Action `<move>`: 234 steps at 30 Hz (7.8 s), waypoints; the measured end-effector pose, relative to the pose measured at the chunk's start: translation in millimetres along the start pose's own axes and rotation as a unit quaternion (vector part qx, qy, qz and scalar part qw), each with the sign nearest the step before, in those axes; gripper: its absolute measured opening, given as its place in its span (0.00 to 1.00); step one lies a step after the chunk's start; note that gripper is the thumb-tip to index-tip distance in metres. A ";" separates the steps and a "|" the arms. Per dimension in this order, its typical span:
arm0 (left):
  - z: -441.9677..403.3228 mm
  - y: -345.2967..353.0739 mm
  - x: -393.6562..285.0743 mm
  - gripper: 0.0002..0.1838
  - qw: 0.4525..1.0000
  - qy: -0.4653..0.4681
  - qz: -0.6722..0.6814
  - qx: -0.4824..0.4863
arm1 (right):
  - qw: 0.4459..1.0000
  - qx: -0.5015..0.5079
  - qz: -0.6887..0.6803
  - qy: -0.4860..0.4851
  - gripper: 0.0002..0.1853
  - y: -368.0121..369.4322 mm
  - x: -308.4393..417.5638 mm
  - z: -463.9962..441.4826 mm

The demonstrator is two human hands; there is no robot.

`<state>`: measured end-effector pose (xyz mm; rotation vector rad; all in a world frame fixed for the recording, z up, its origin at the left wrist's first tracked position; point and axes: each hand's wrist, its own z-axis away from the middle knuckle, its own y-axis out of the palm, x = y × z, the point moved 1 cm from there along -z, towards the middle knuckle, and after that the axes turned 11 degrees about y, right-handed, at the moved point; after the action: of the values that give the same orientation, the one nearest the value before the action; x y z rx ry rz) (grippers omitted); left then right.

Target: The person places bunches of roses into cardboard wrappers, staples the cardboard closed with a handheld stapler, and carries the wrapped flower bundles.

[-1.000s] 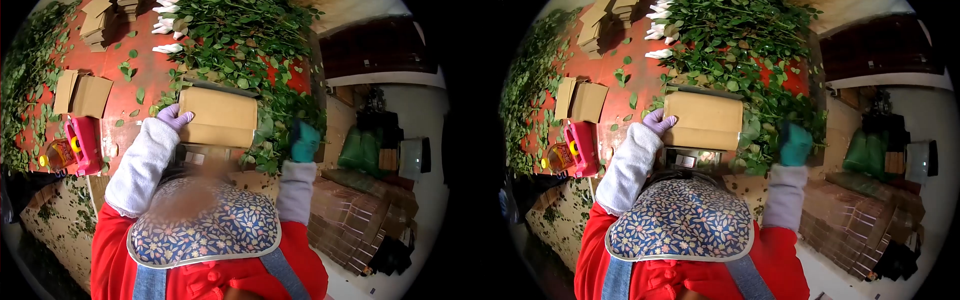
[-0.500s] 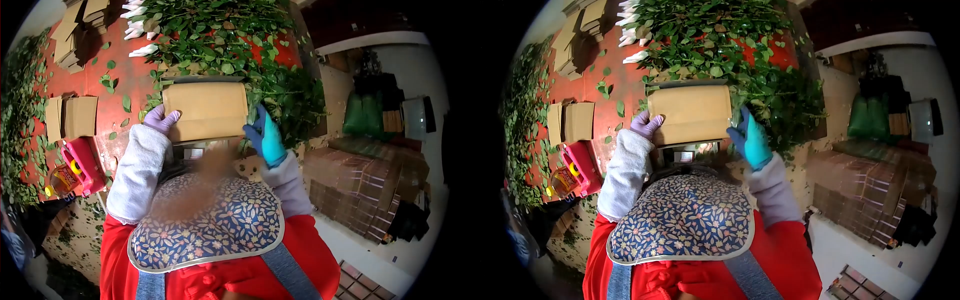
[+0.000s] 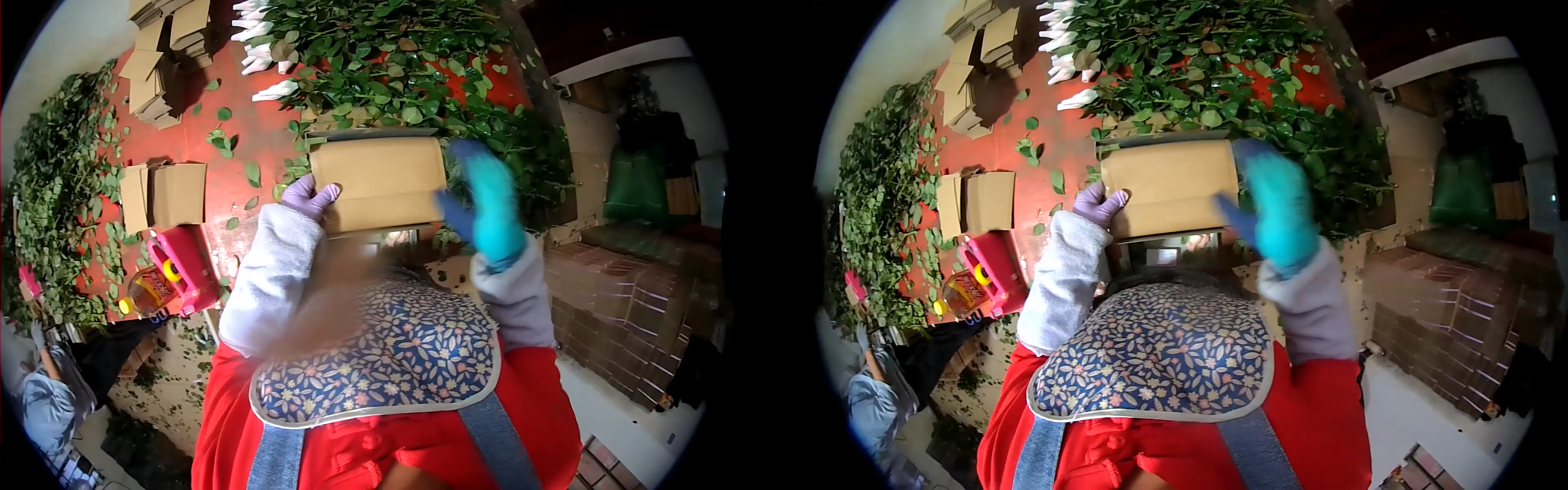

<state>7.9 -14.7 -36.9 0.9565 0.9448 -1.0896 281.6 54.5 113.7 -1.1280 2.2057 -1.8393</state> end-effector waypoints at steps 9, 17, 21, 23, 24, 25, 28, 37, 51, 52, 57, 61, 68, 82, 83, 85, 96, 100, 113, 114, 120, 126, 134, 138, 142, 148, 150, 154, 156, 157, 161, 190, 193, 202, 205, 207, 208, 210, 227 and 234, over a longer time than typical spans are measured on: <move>7.4 -14.0 -21.8 0.16 0.999 -0.038 0.010 0.032 | 0.970 0.219 0.082 -0.072 0.41 92.1 45.0 20.7; 91.4 -69.1 20.2 0.51 0.881 0.001 -0.463 -0.097 | 0.968 0.234 0.061 -0.063 0.44 83.2 52.6 13.4; 101.2 -22.1 28.3 0.71 0.792 -0.163 -0.588 0.022 | 0.964 0.248 0.078 -0.057 0.43 82.9 55.3 10.6; 107.7 -21.1 14.1 0.69 0.796 -0.133 -0.590 0.032 | 0.961 0.256 0.082 -0.063 0.43 79.0 55.3 9.6; 107.8 -33.4 26.7 0.64 0.831 -0.135 -0.539 0.012 | 0.961 0.261 0.076 -0.058 0.43 79.3 55.3 10.3; 107.5 -45.8 39.2 0.60 0.863 -0.136 -0.486 -0.010 | 0.961 0.263 0.070 -0.050 0.43 79.3 54.9 9.9; 124.5 -85.5 58.2 0.42 0.988 -0.124 0.082 -0.037 | 0.960 0.262 0.075 -0.059 0.43 77.0 56.2 7.3; 79.1 -98.9 28.4 0.33 0.985 -0.057 0.078 0.143 | 0.962 0.247 0.117 -0.030 0.40 93.5 68.7 15.0; 6.1 -81.1 -52.0 0.35 0.956 -0.072 -0.138 0.247 | 0.969 0.216 0.122 -0.023 0.34 107.5 61.5 25.2; 2.1 -80.4 -56.9 0.35 0.947 -0.093 -0.158 0.265 | 0.969 0.215 0.122 -0.020 0.34 107.4 61.7 25.5; -19.7 -101.1 -47.2 0.38 0.858 -0.047 -0.306 0.411 | 0.970 0.200 0.137 -0.032 0.34 112.4 61.3 28.7; -17.5 -96.4 -55.8 0.36 0.825 -0.089 -0.320 0.458 | 0.966 0.198 0.160 -0.042 0.33 112.2 60.8 28.3; -18.8 -93.1 -52.3 0.38 0.849 -0.043 -0.326 0.414 | 0.968 0.196 0.153 -0.037 0.31 107.0 62.7 26.1; -22.7 -77.9 -72.0 0.26 0.794 -0.033 -0.436 0.421 | 0.975 0.169 0.136 -0.045 0.32 104.6 58.3 27.0; -21.8 -74.0 -76.3 0.26 0.797 -0.035 -0.434 0.417 | 0.974 0.166 0.145 -0.048 0.33 104.9 57.5 27.2; -22.2 -62.5 -87.4 0.24 0.769 -0.012 -0.489 0.412 | 0.971 0.171 0.154 -0.059 0.34 102.5 55.9 25.6; -31.0 -48.2 -98.6 0.19 0.636 -0.096 -0.596 0.481 | 0.990 -0.036 -0.112 0.075 0.24 45.4 3.0 14.8; -22.7 -48.8 -103.8 0.17 0.700 -0.082 -0.548 0.451 | 0.963 0.004 -0.226 0.144 0.26 70.2 -5.6 29.3; 41.8 -100.5 -46.3 0.23 0.730 0.058 -0.630 0.258 | 0.716 0.037 -0.550 0.429 0.23 129.1 -63.0 33.3; 47.5 -86.0 -40.4 0.21 0.704 0.049 -0.654 0.273 | 0.842 0.006 -0.449 0.299 0.21 128.4 -66.4 41.0; 75.6 -42.0 22.4 0.19 0.697 0.235 -0.674 0.064 | 0.944 0.008 -0.285 0.166 0.17 109.7 -62.9 35.3; 63.8 -34.4 28.9 0.19 0.660 0.275 -0.698 0.036 | 0.920 0.031 -0.344 0.184 0.19 111.2 -74.7 29.8; 53.8 -28.7 33.2 0.19 0.745 0.178 -0.635 0.101 | 0.962 0.027 -0.228 0.145 0.16 104.9 -52.8 22.6; 48.8 -21.9 24.8 0.17 0.677 0.226 -0.696 0.077 | 0.969 0.027 -0.208 0.131 0.16 102.1 -49.6 18.8; 33.0 -31.2 24.5 0.17 0.643 0.312 -0.693 0.097 | 0.968 0.020 -0.214 0.126 0.16 106.9 -63.3 20.7; -24.7 -45.3 22.9 0.07 0.624 0.364 -0.661 0.204 | 0.963 0.021 -0.229 0.142 0.16 119.1 -82.1 20.7; -28.3 -44.4 0.2 0.08 0.597 0.307 -0.691 0.268 | 0.961 0.022 -0.233 0.149 0.16 120.8 -85.0 20.5; -27.5 -37.0 -7.0 0.12 0.657 0.203 -0.656 0.310 | 0.957 0.021 -0.243 0.157 0.17 125.9 -95.4 16.4; -23.2 -39.0 -2.1 0.11 0.655 0.207 -0.664 0.294 | 0.954 0.021 -0.250 0.161 0.17 129.5 -98.4 15.5; -23.8 -41.8 9.1 0.10 0.634 0.262 -0.676 0.267 | 0.954 0.020 -0.251 0.163 0.17 130.3 -99.7 15.4; -21.5 -56.1 23.6 0.08 0.581 0.394 -0.681 0.210 | 0.951 0.017 -0.257 0.171 0.17 134.6 -100.0 21.0; -93.7 -120.9 -99.0 0.14 0.721 0.104 -0.603 0.325 | 0.963 0.044 -0.181 0.197 0.18 70.6 25.0 90.0; -91.8 -124.2 -93.2 0.14 0.732 0.105 -0.594 0.317 | 0.959 0.037 -0.187 0.208 0.18 67.6 27.7 97.5; -37.0 -77.6 -76.1 0.15 0.780 0.220 -0.478 0.338 | 0.947 -0.030 -0.236 0.216 0.14 59.0 37.9 89.3; -26.5 -50.7 -71.8 0.15 0.773 0.203 -0.460 0.388 | 0.969 -0.028 -0.185 0.162 0.14 50.9 35.2 74.5; -33.0 -47.1 -80.8 0.15 0.765 0.182 -0.462 0.409 | 0.971 -0.056 -0.179 0.149 0.14 49.5 30.9 63.0; -40.2 -46.4 -85.2 0.15 0.764 0.170 -0.464 0.414 | 0.974 -0.040 -0.178 0.134 0.14 49.3 28.2 61.6; -56.6 -48.8 -96.7 0.15 0.755 0.146 -0.484 0.418 | 0.974 -0.064 -0.170 0.139 0.13 53.4 19.3 55.7; 34.6 24.0 -152.3 0.23 0.952 0.140 -0.026 0.270 | 0.955 -0.143 -0.225 0.128 0.21 68.7 9.4 50.9; 0.1 45.3 -45.4 0.22 0.983 0.121 0.007 0.140 | 0.977 -0.044 -0.206 0.037 0.39 -3.4 87.0 6.3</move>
<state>43.1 6.0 12.6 1.3493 0.9939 -1.1305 222.6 0.8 149.3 -1.6691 2.2443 -1.9658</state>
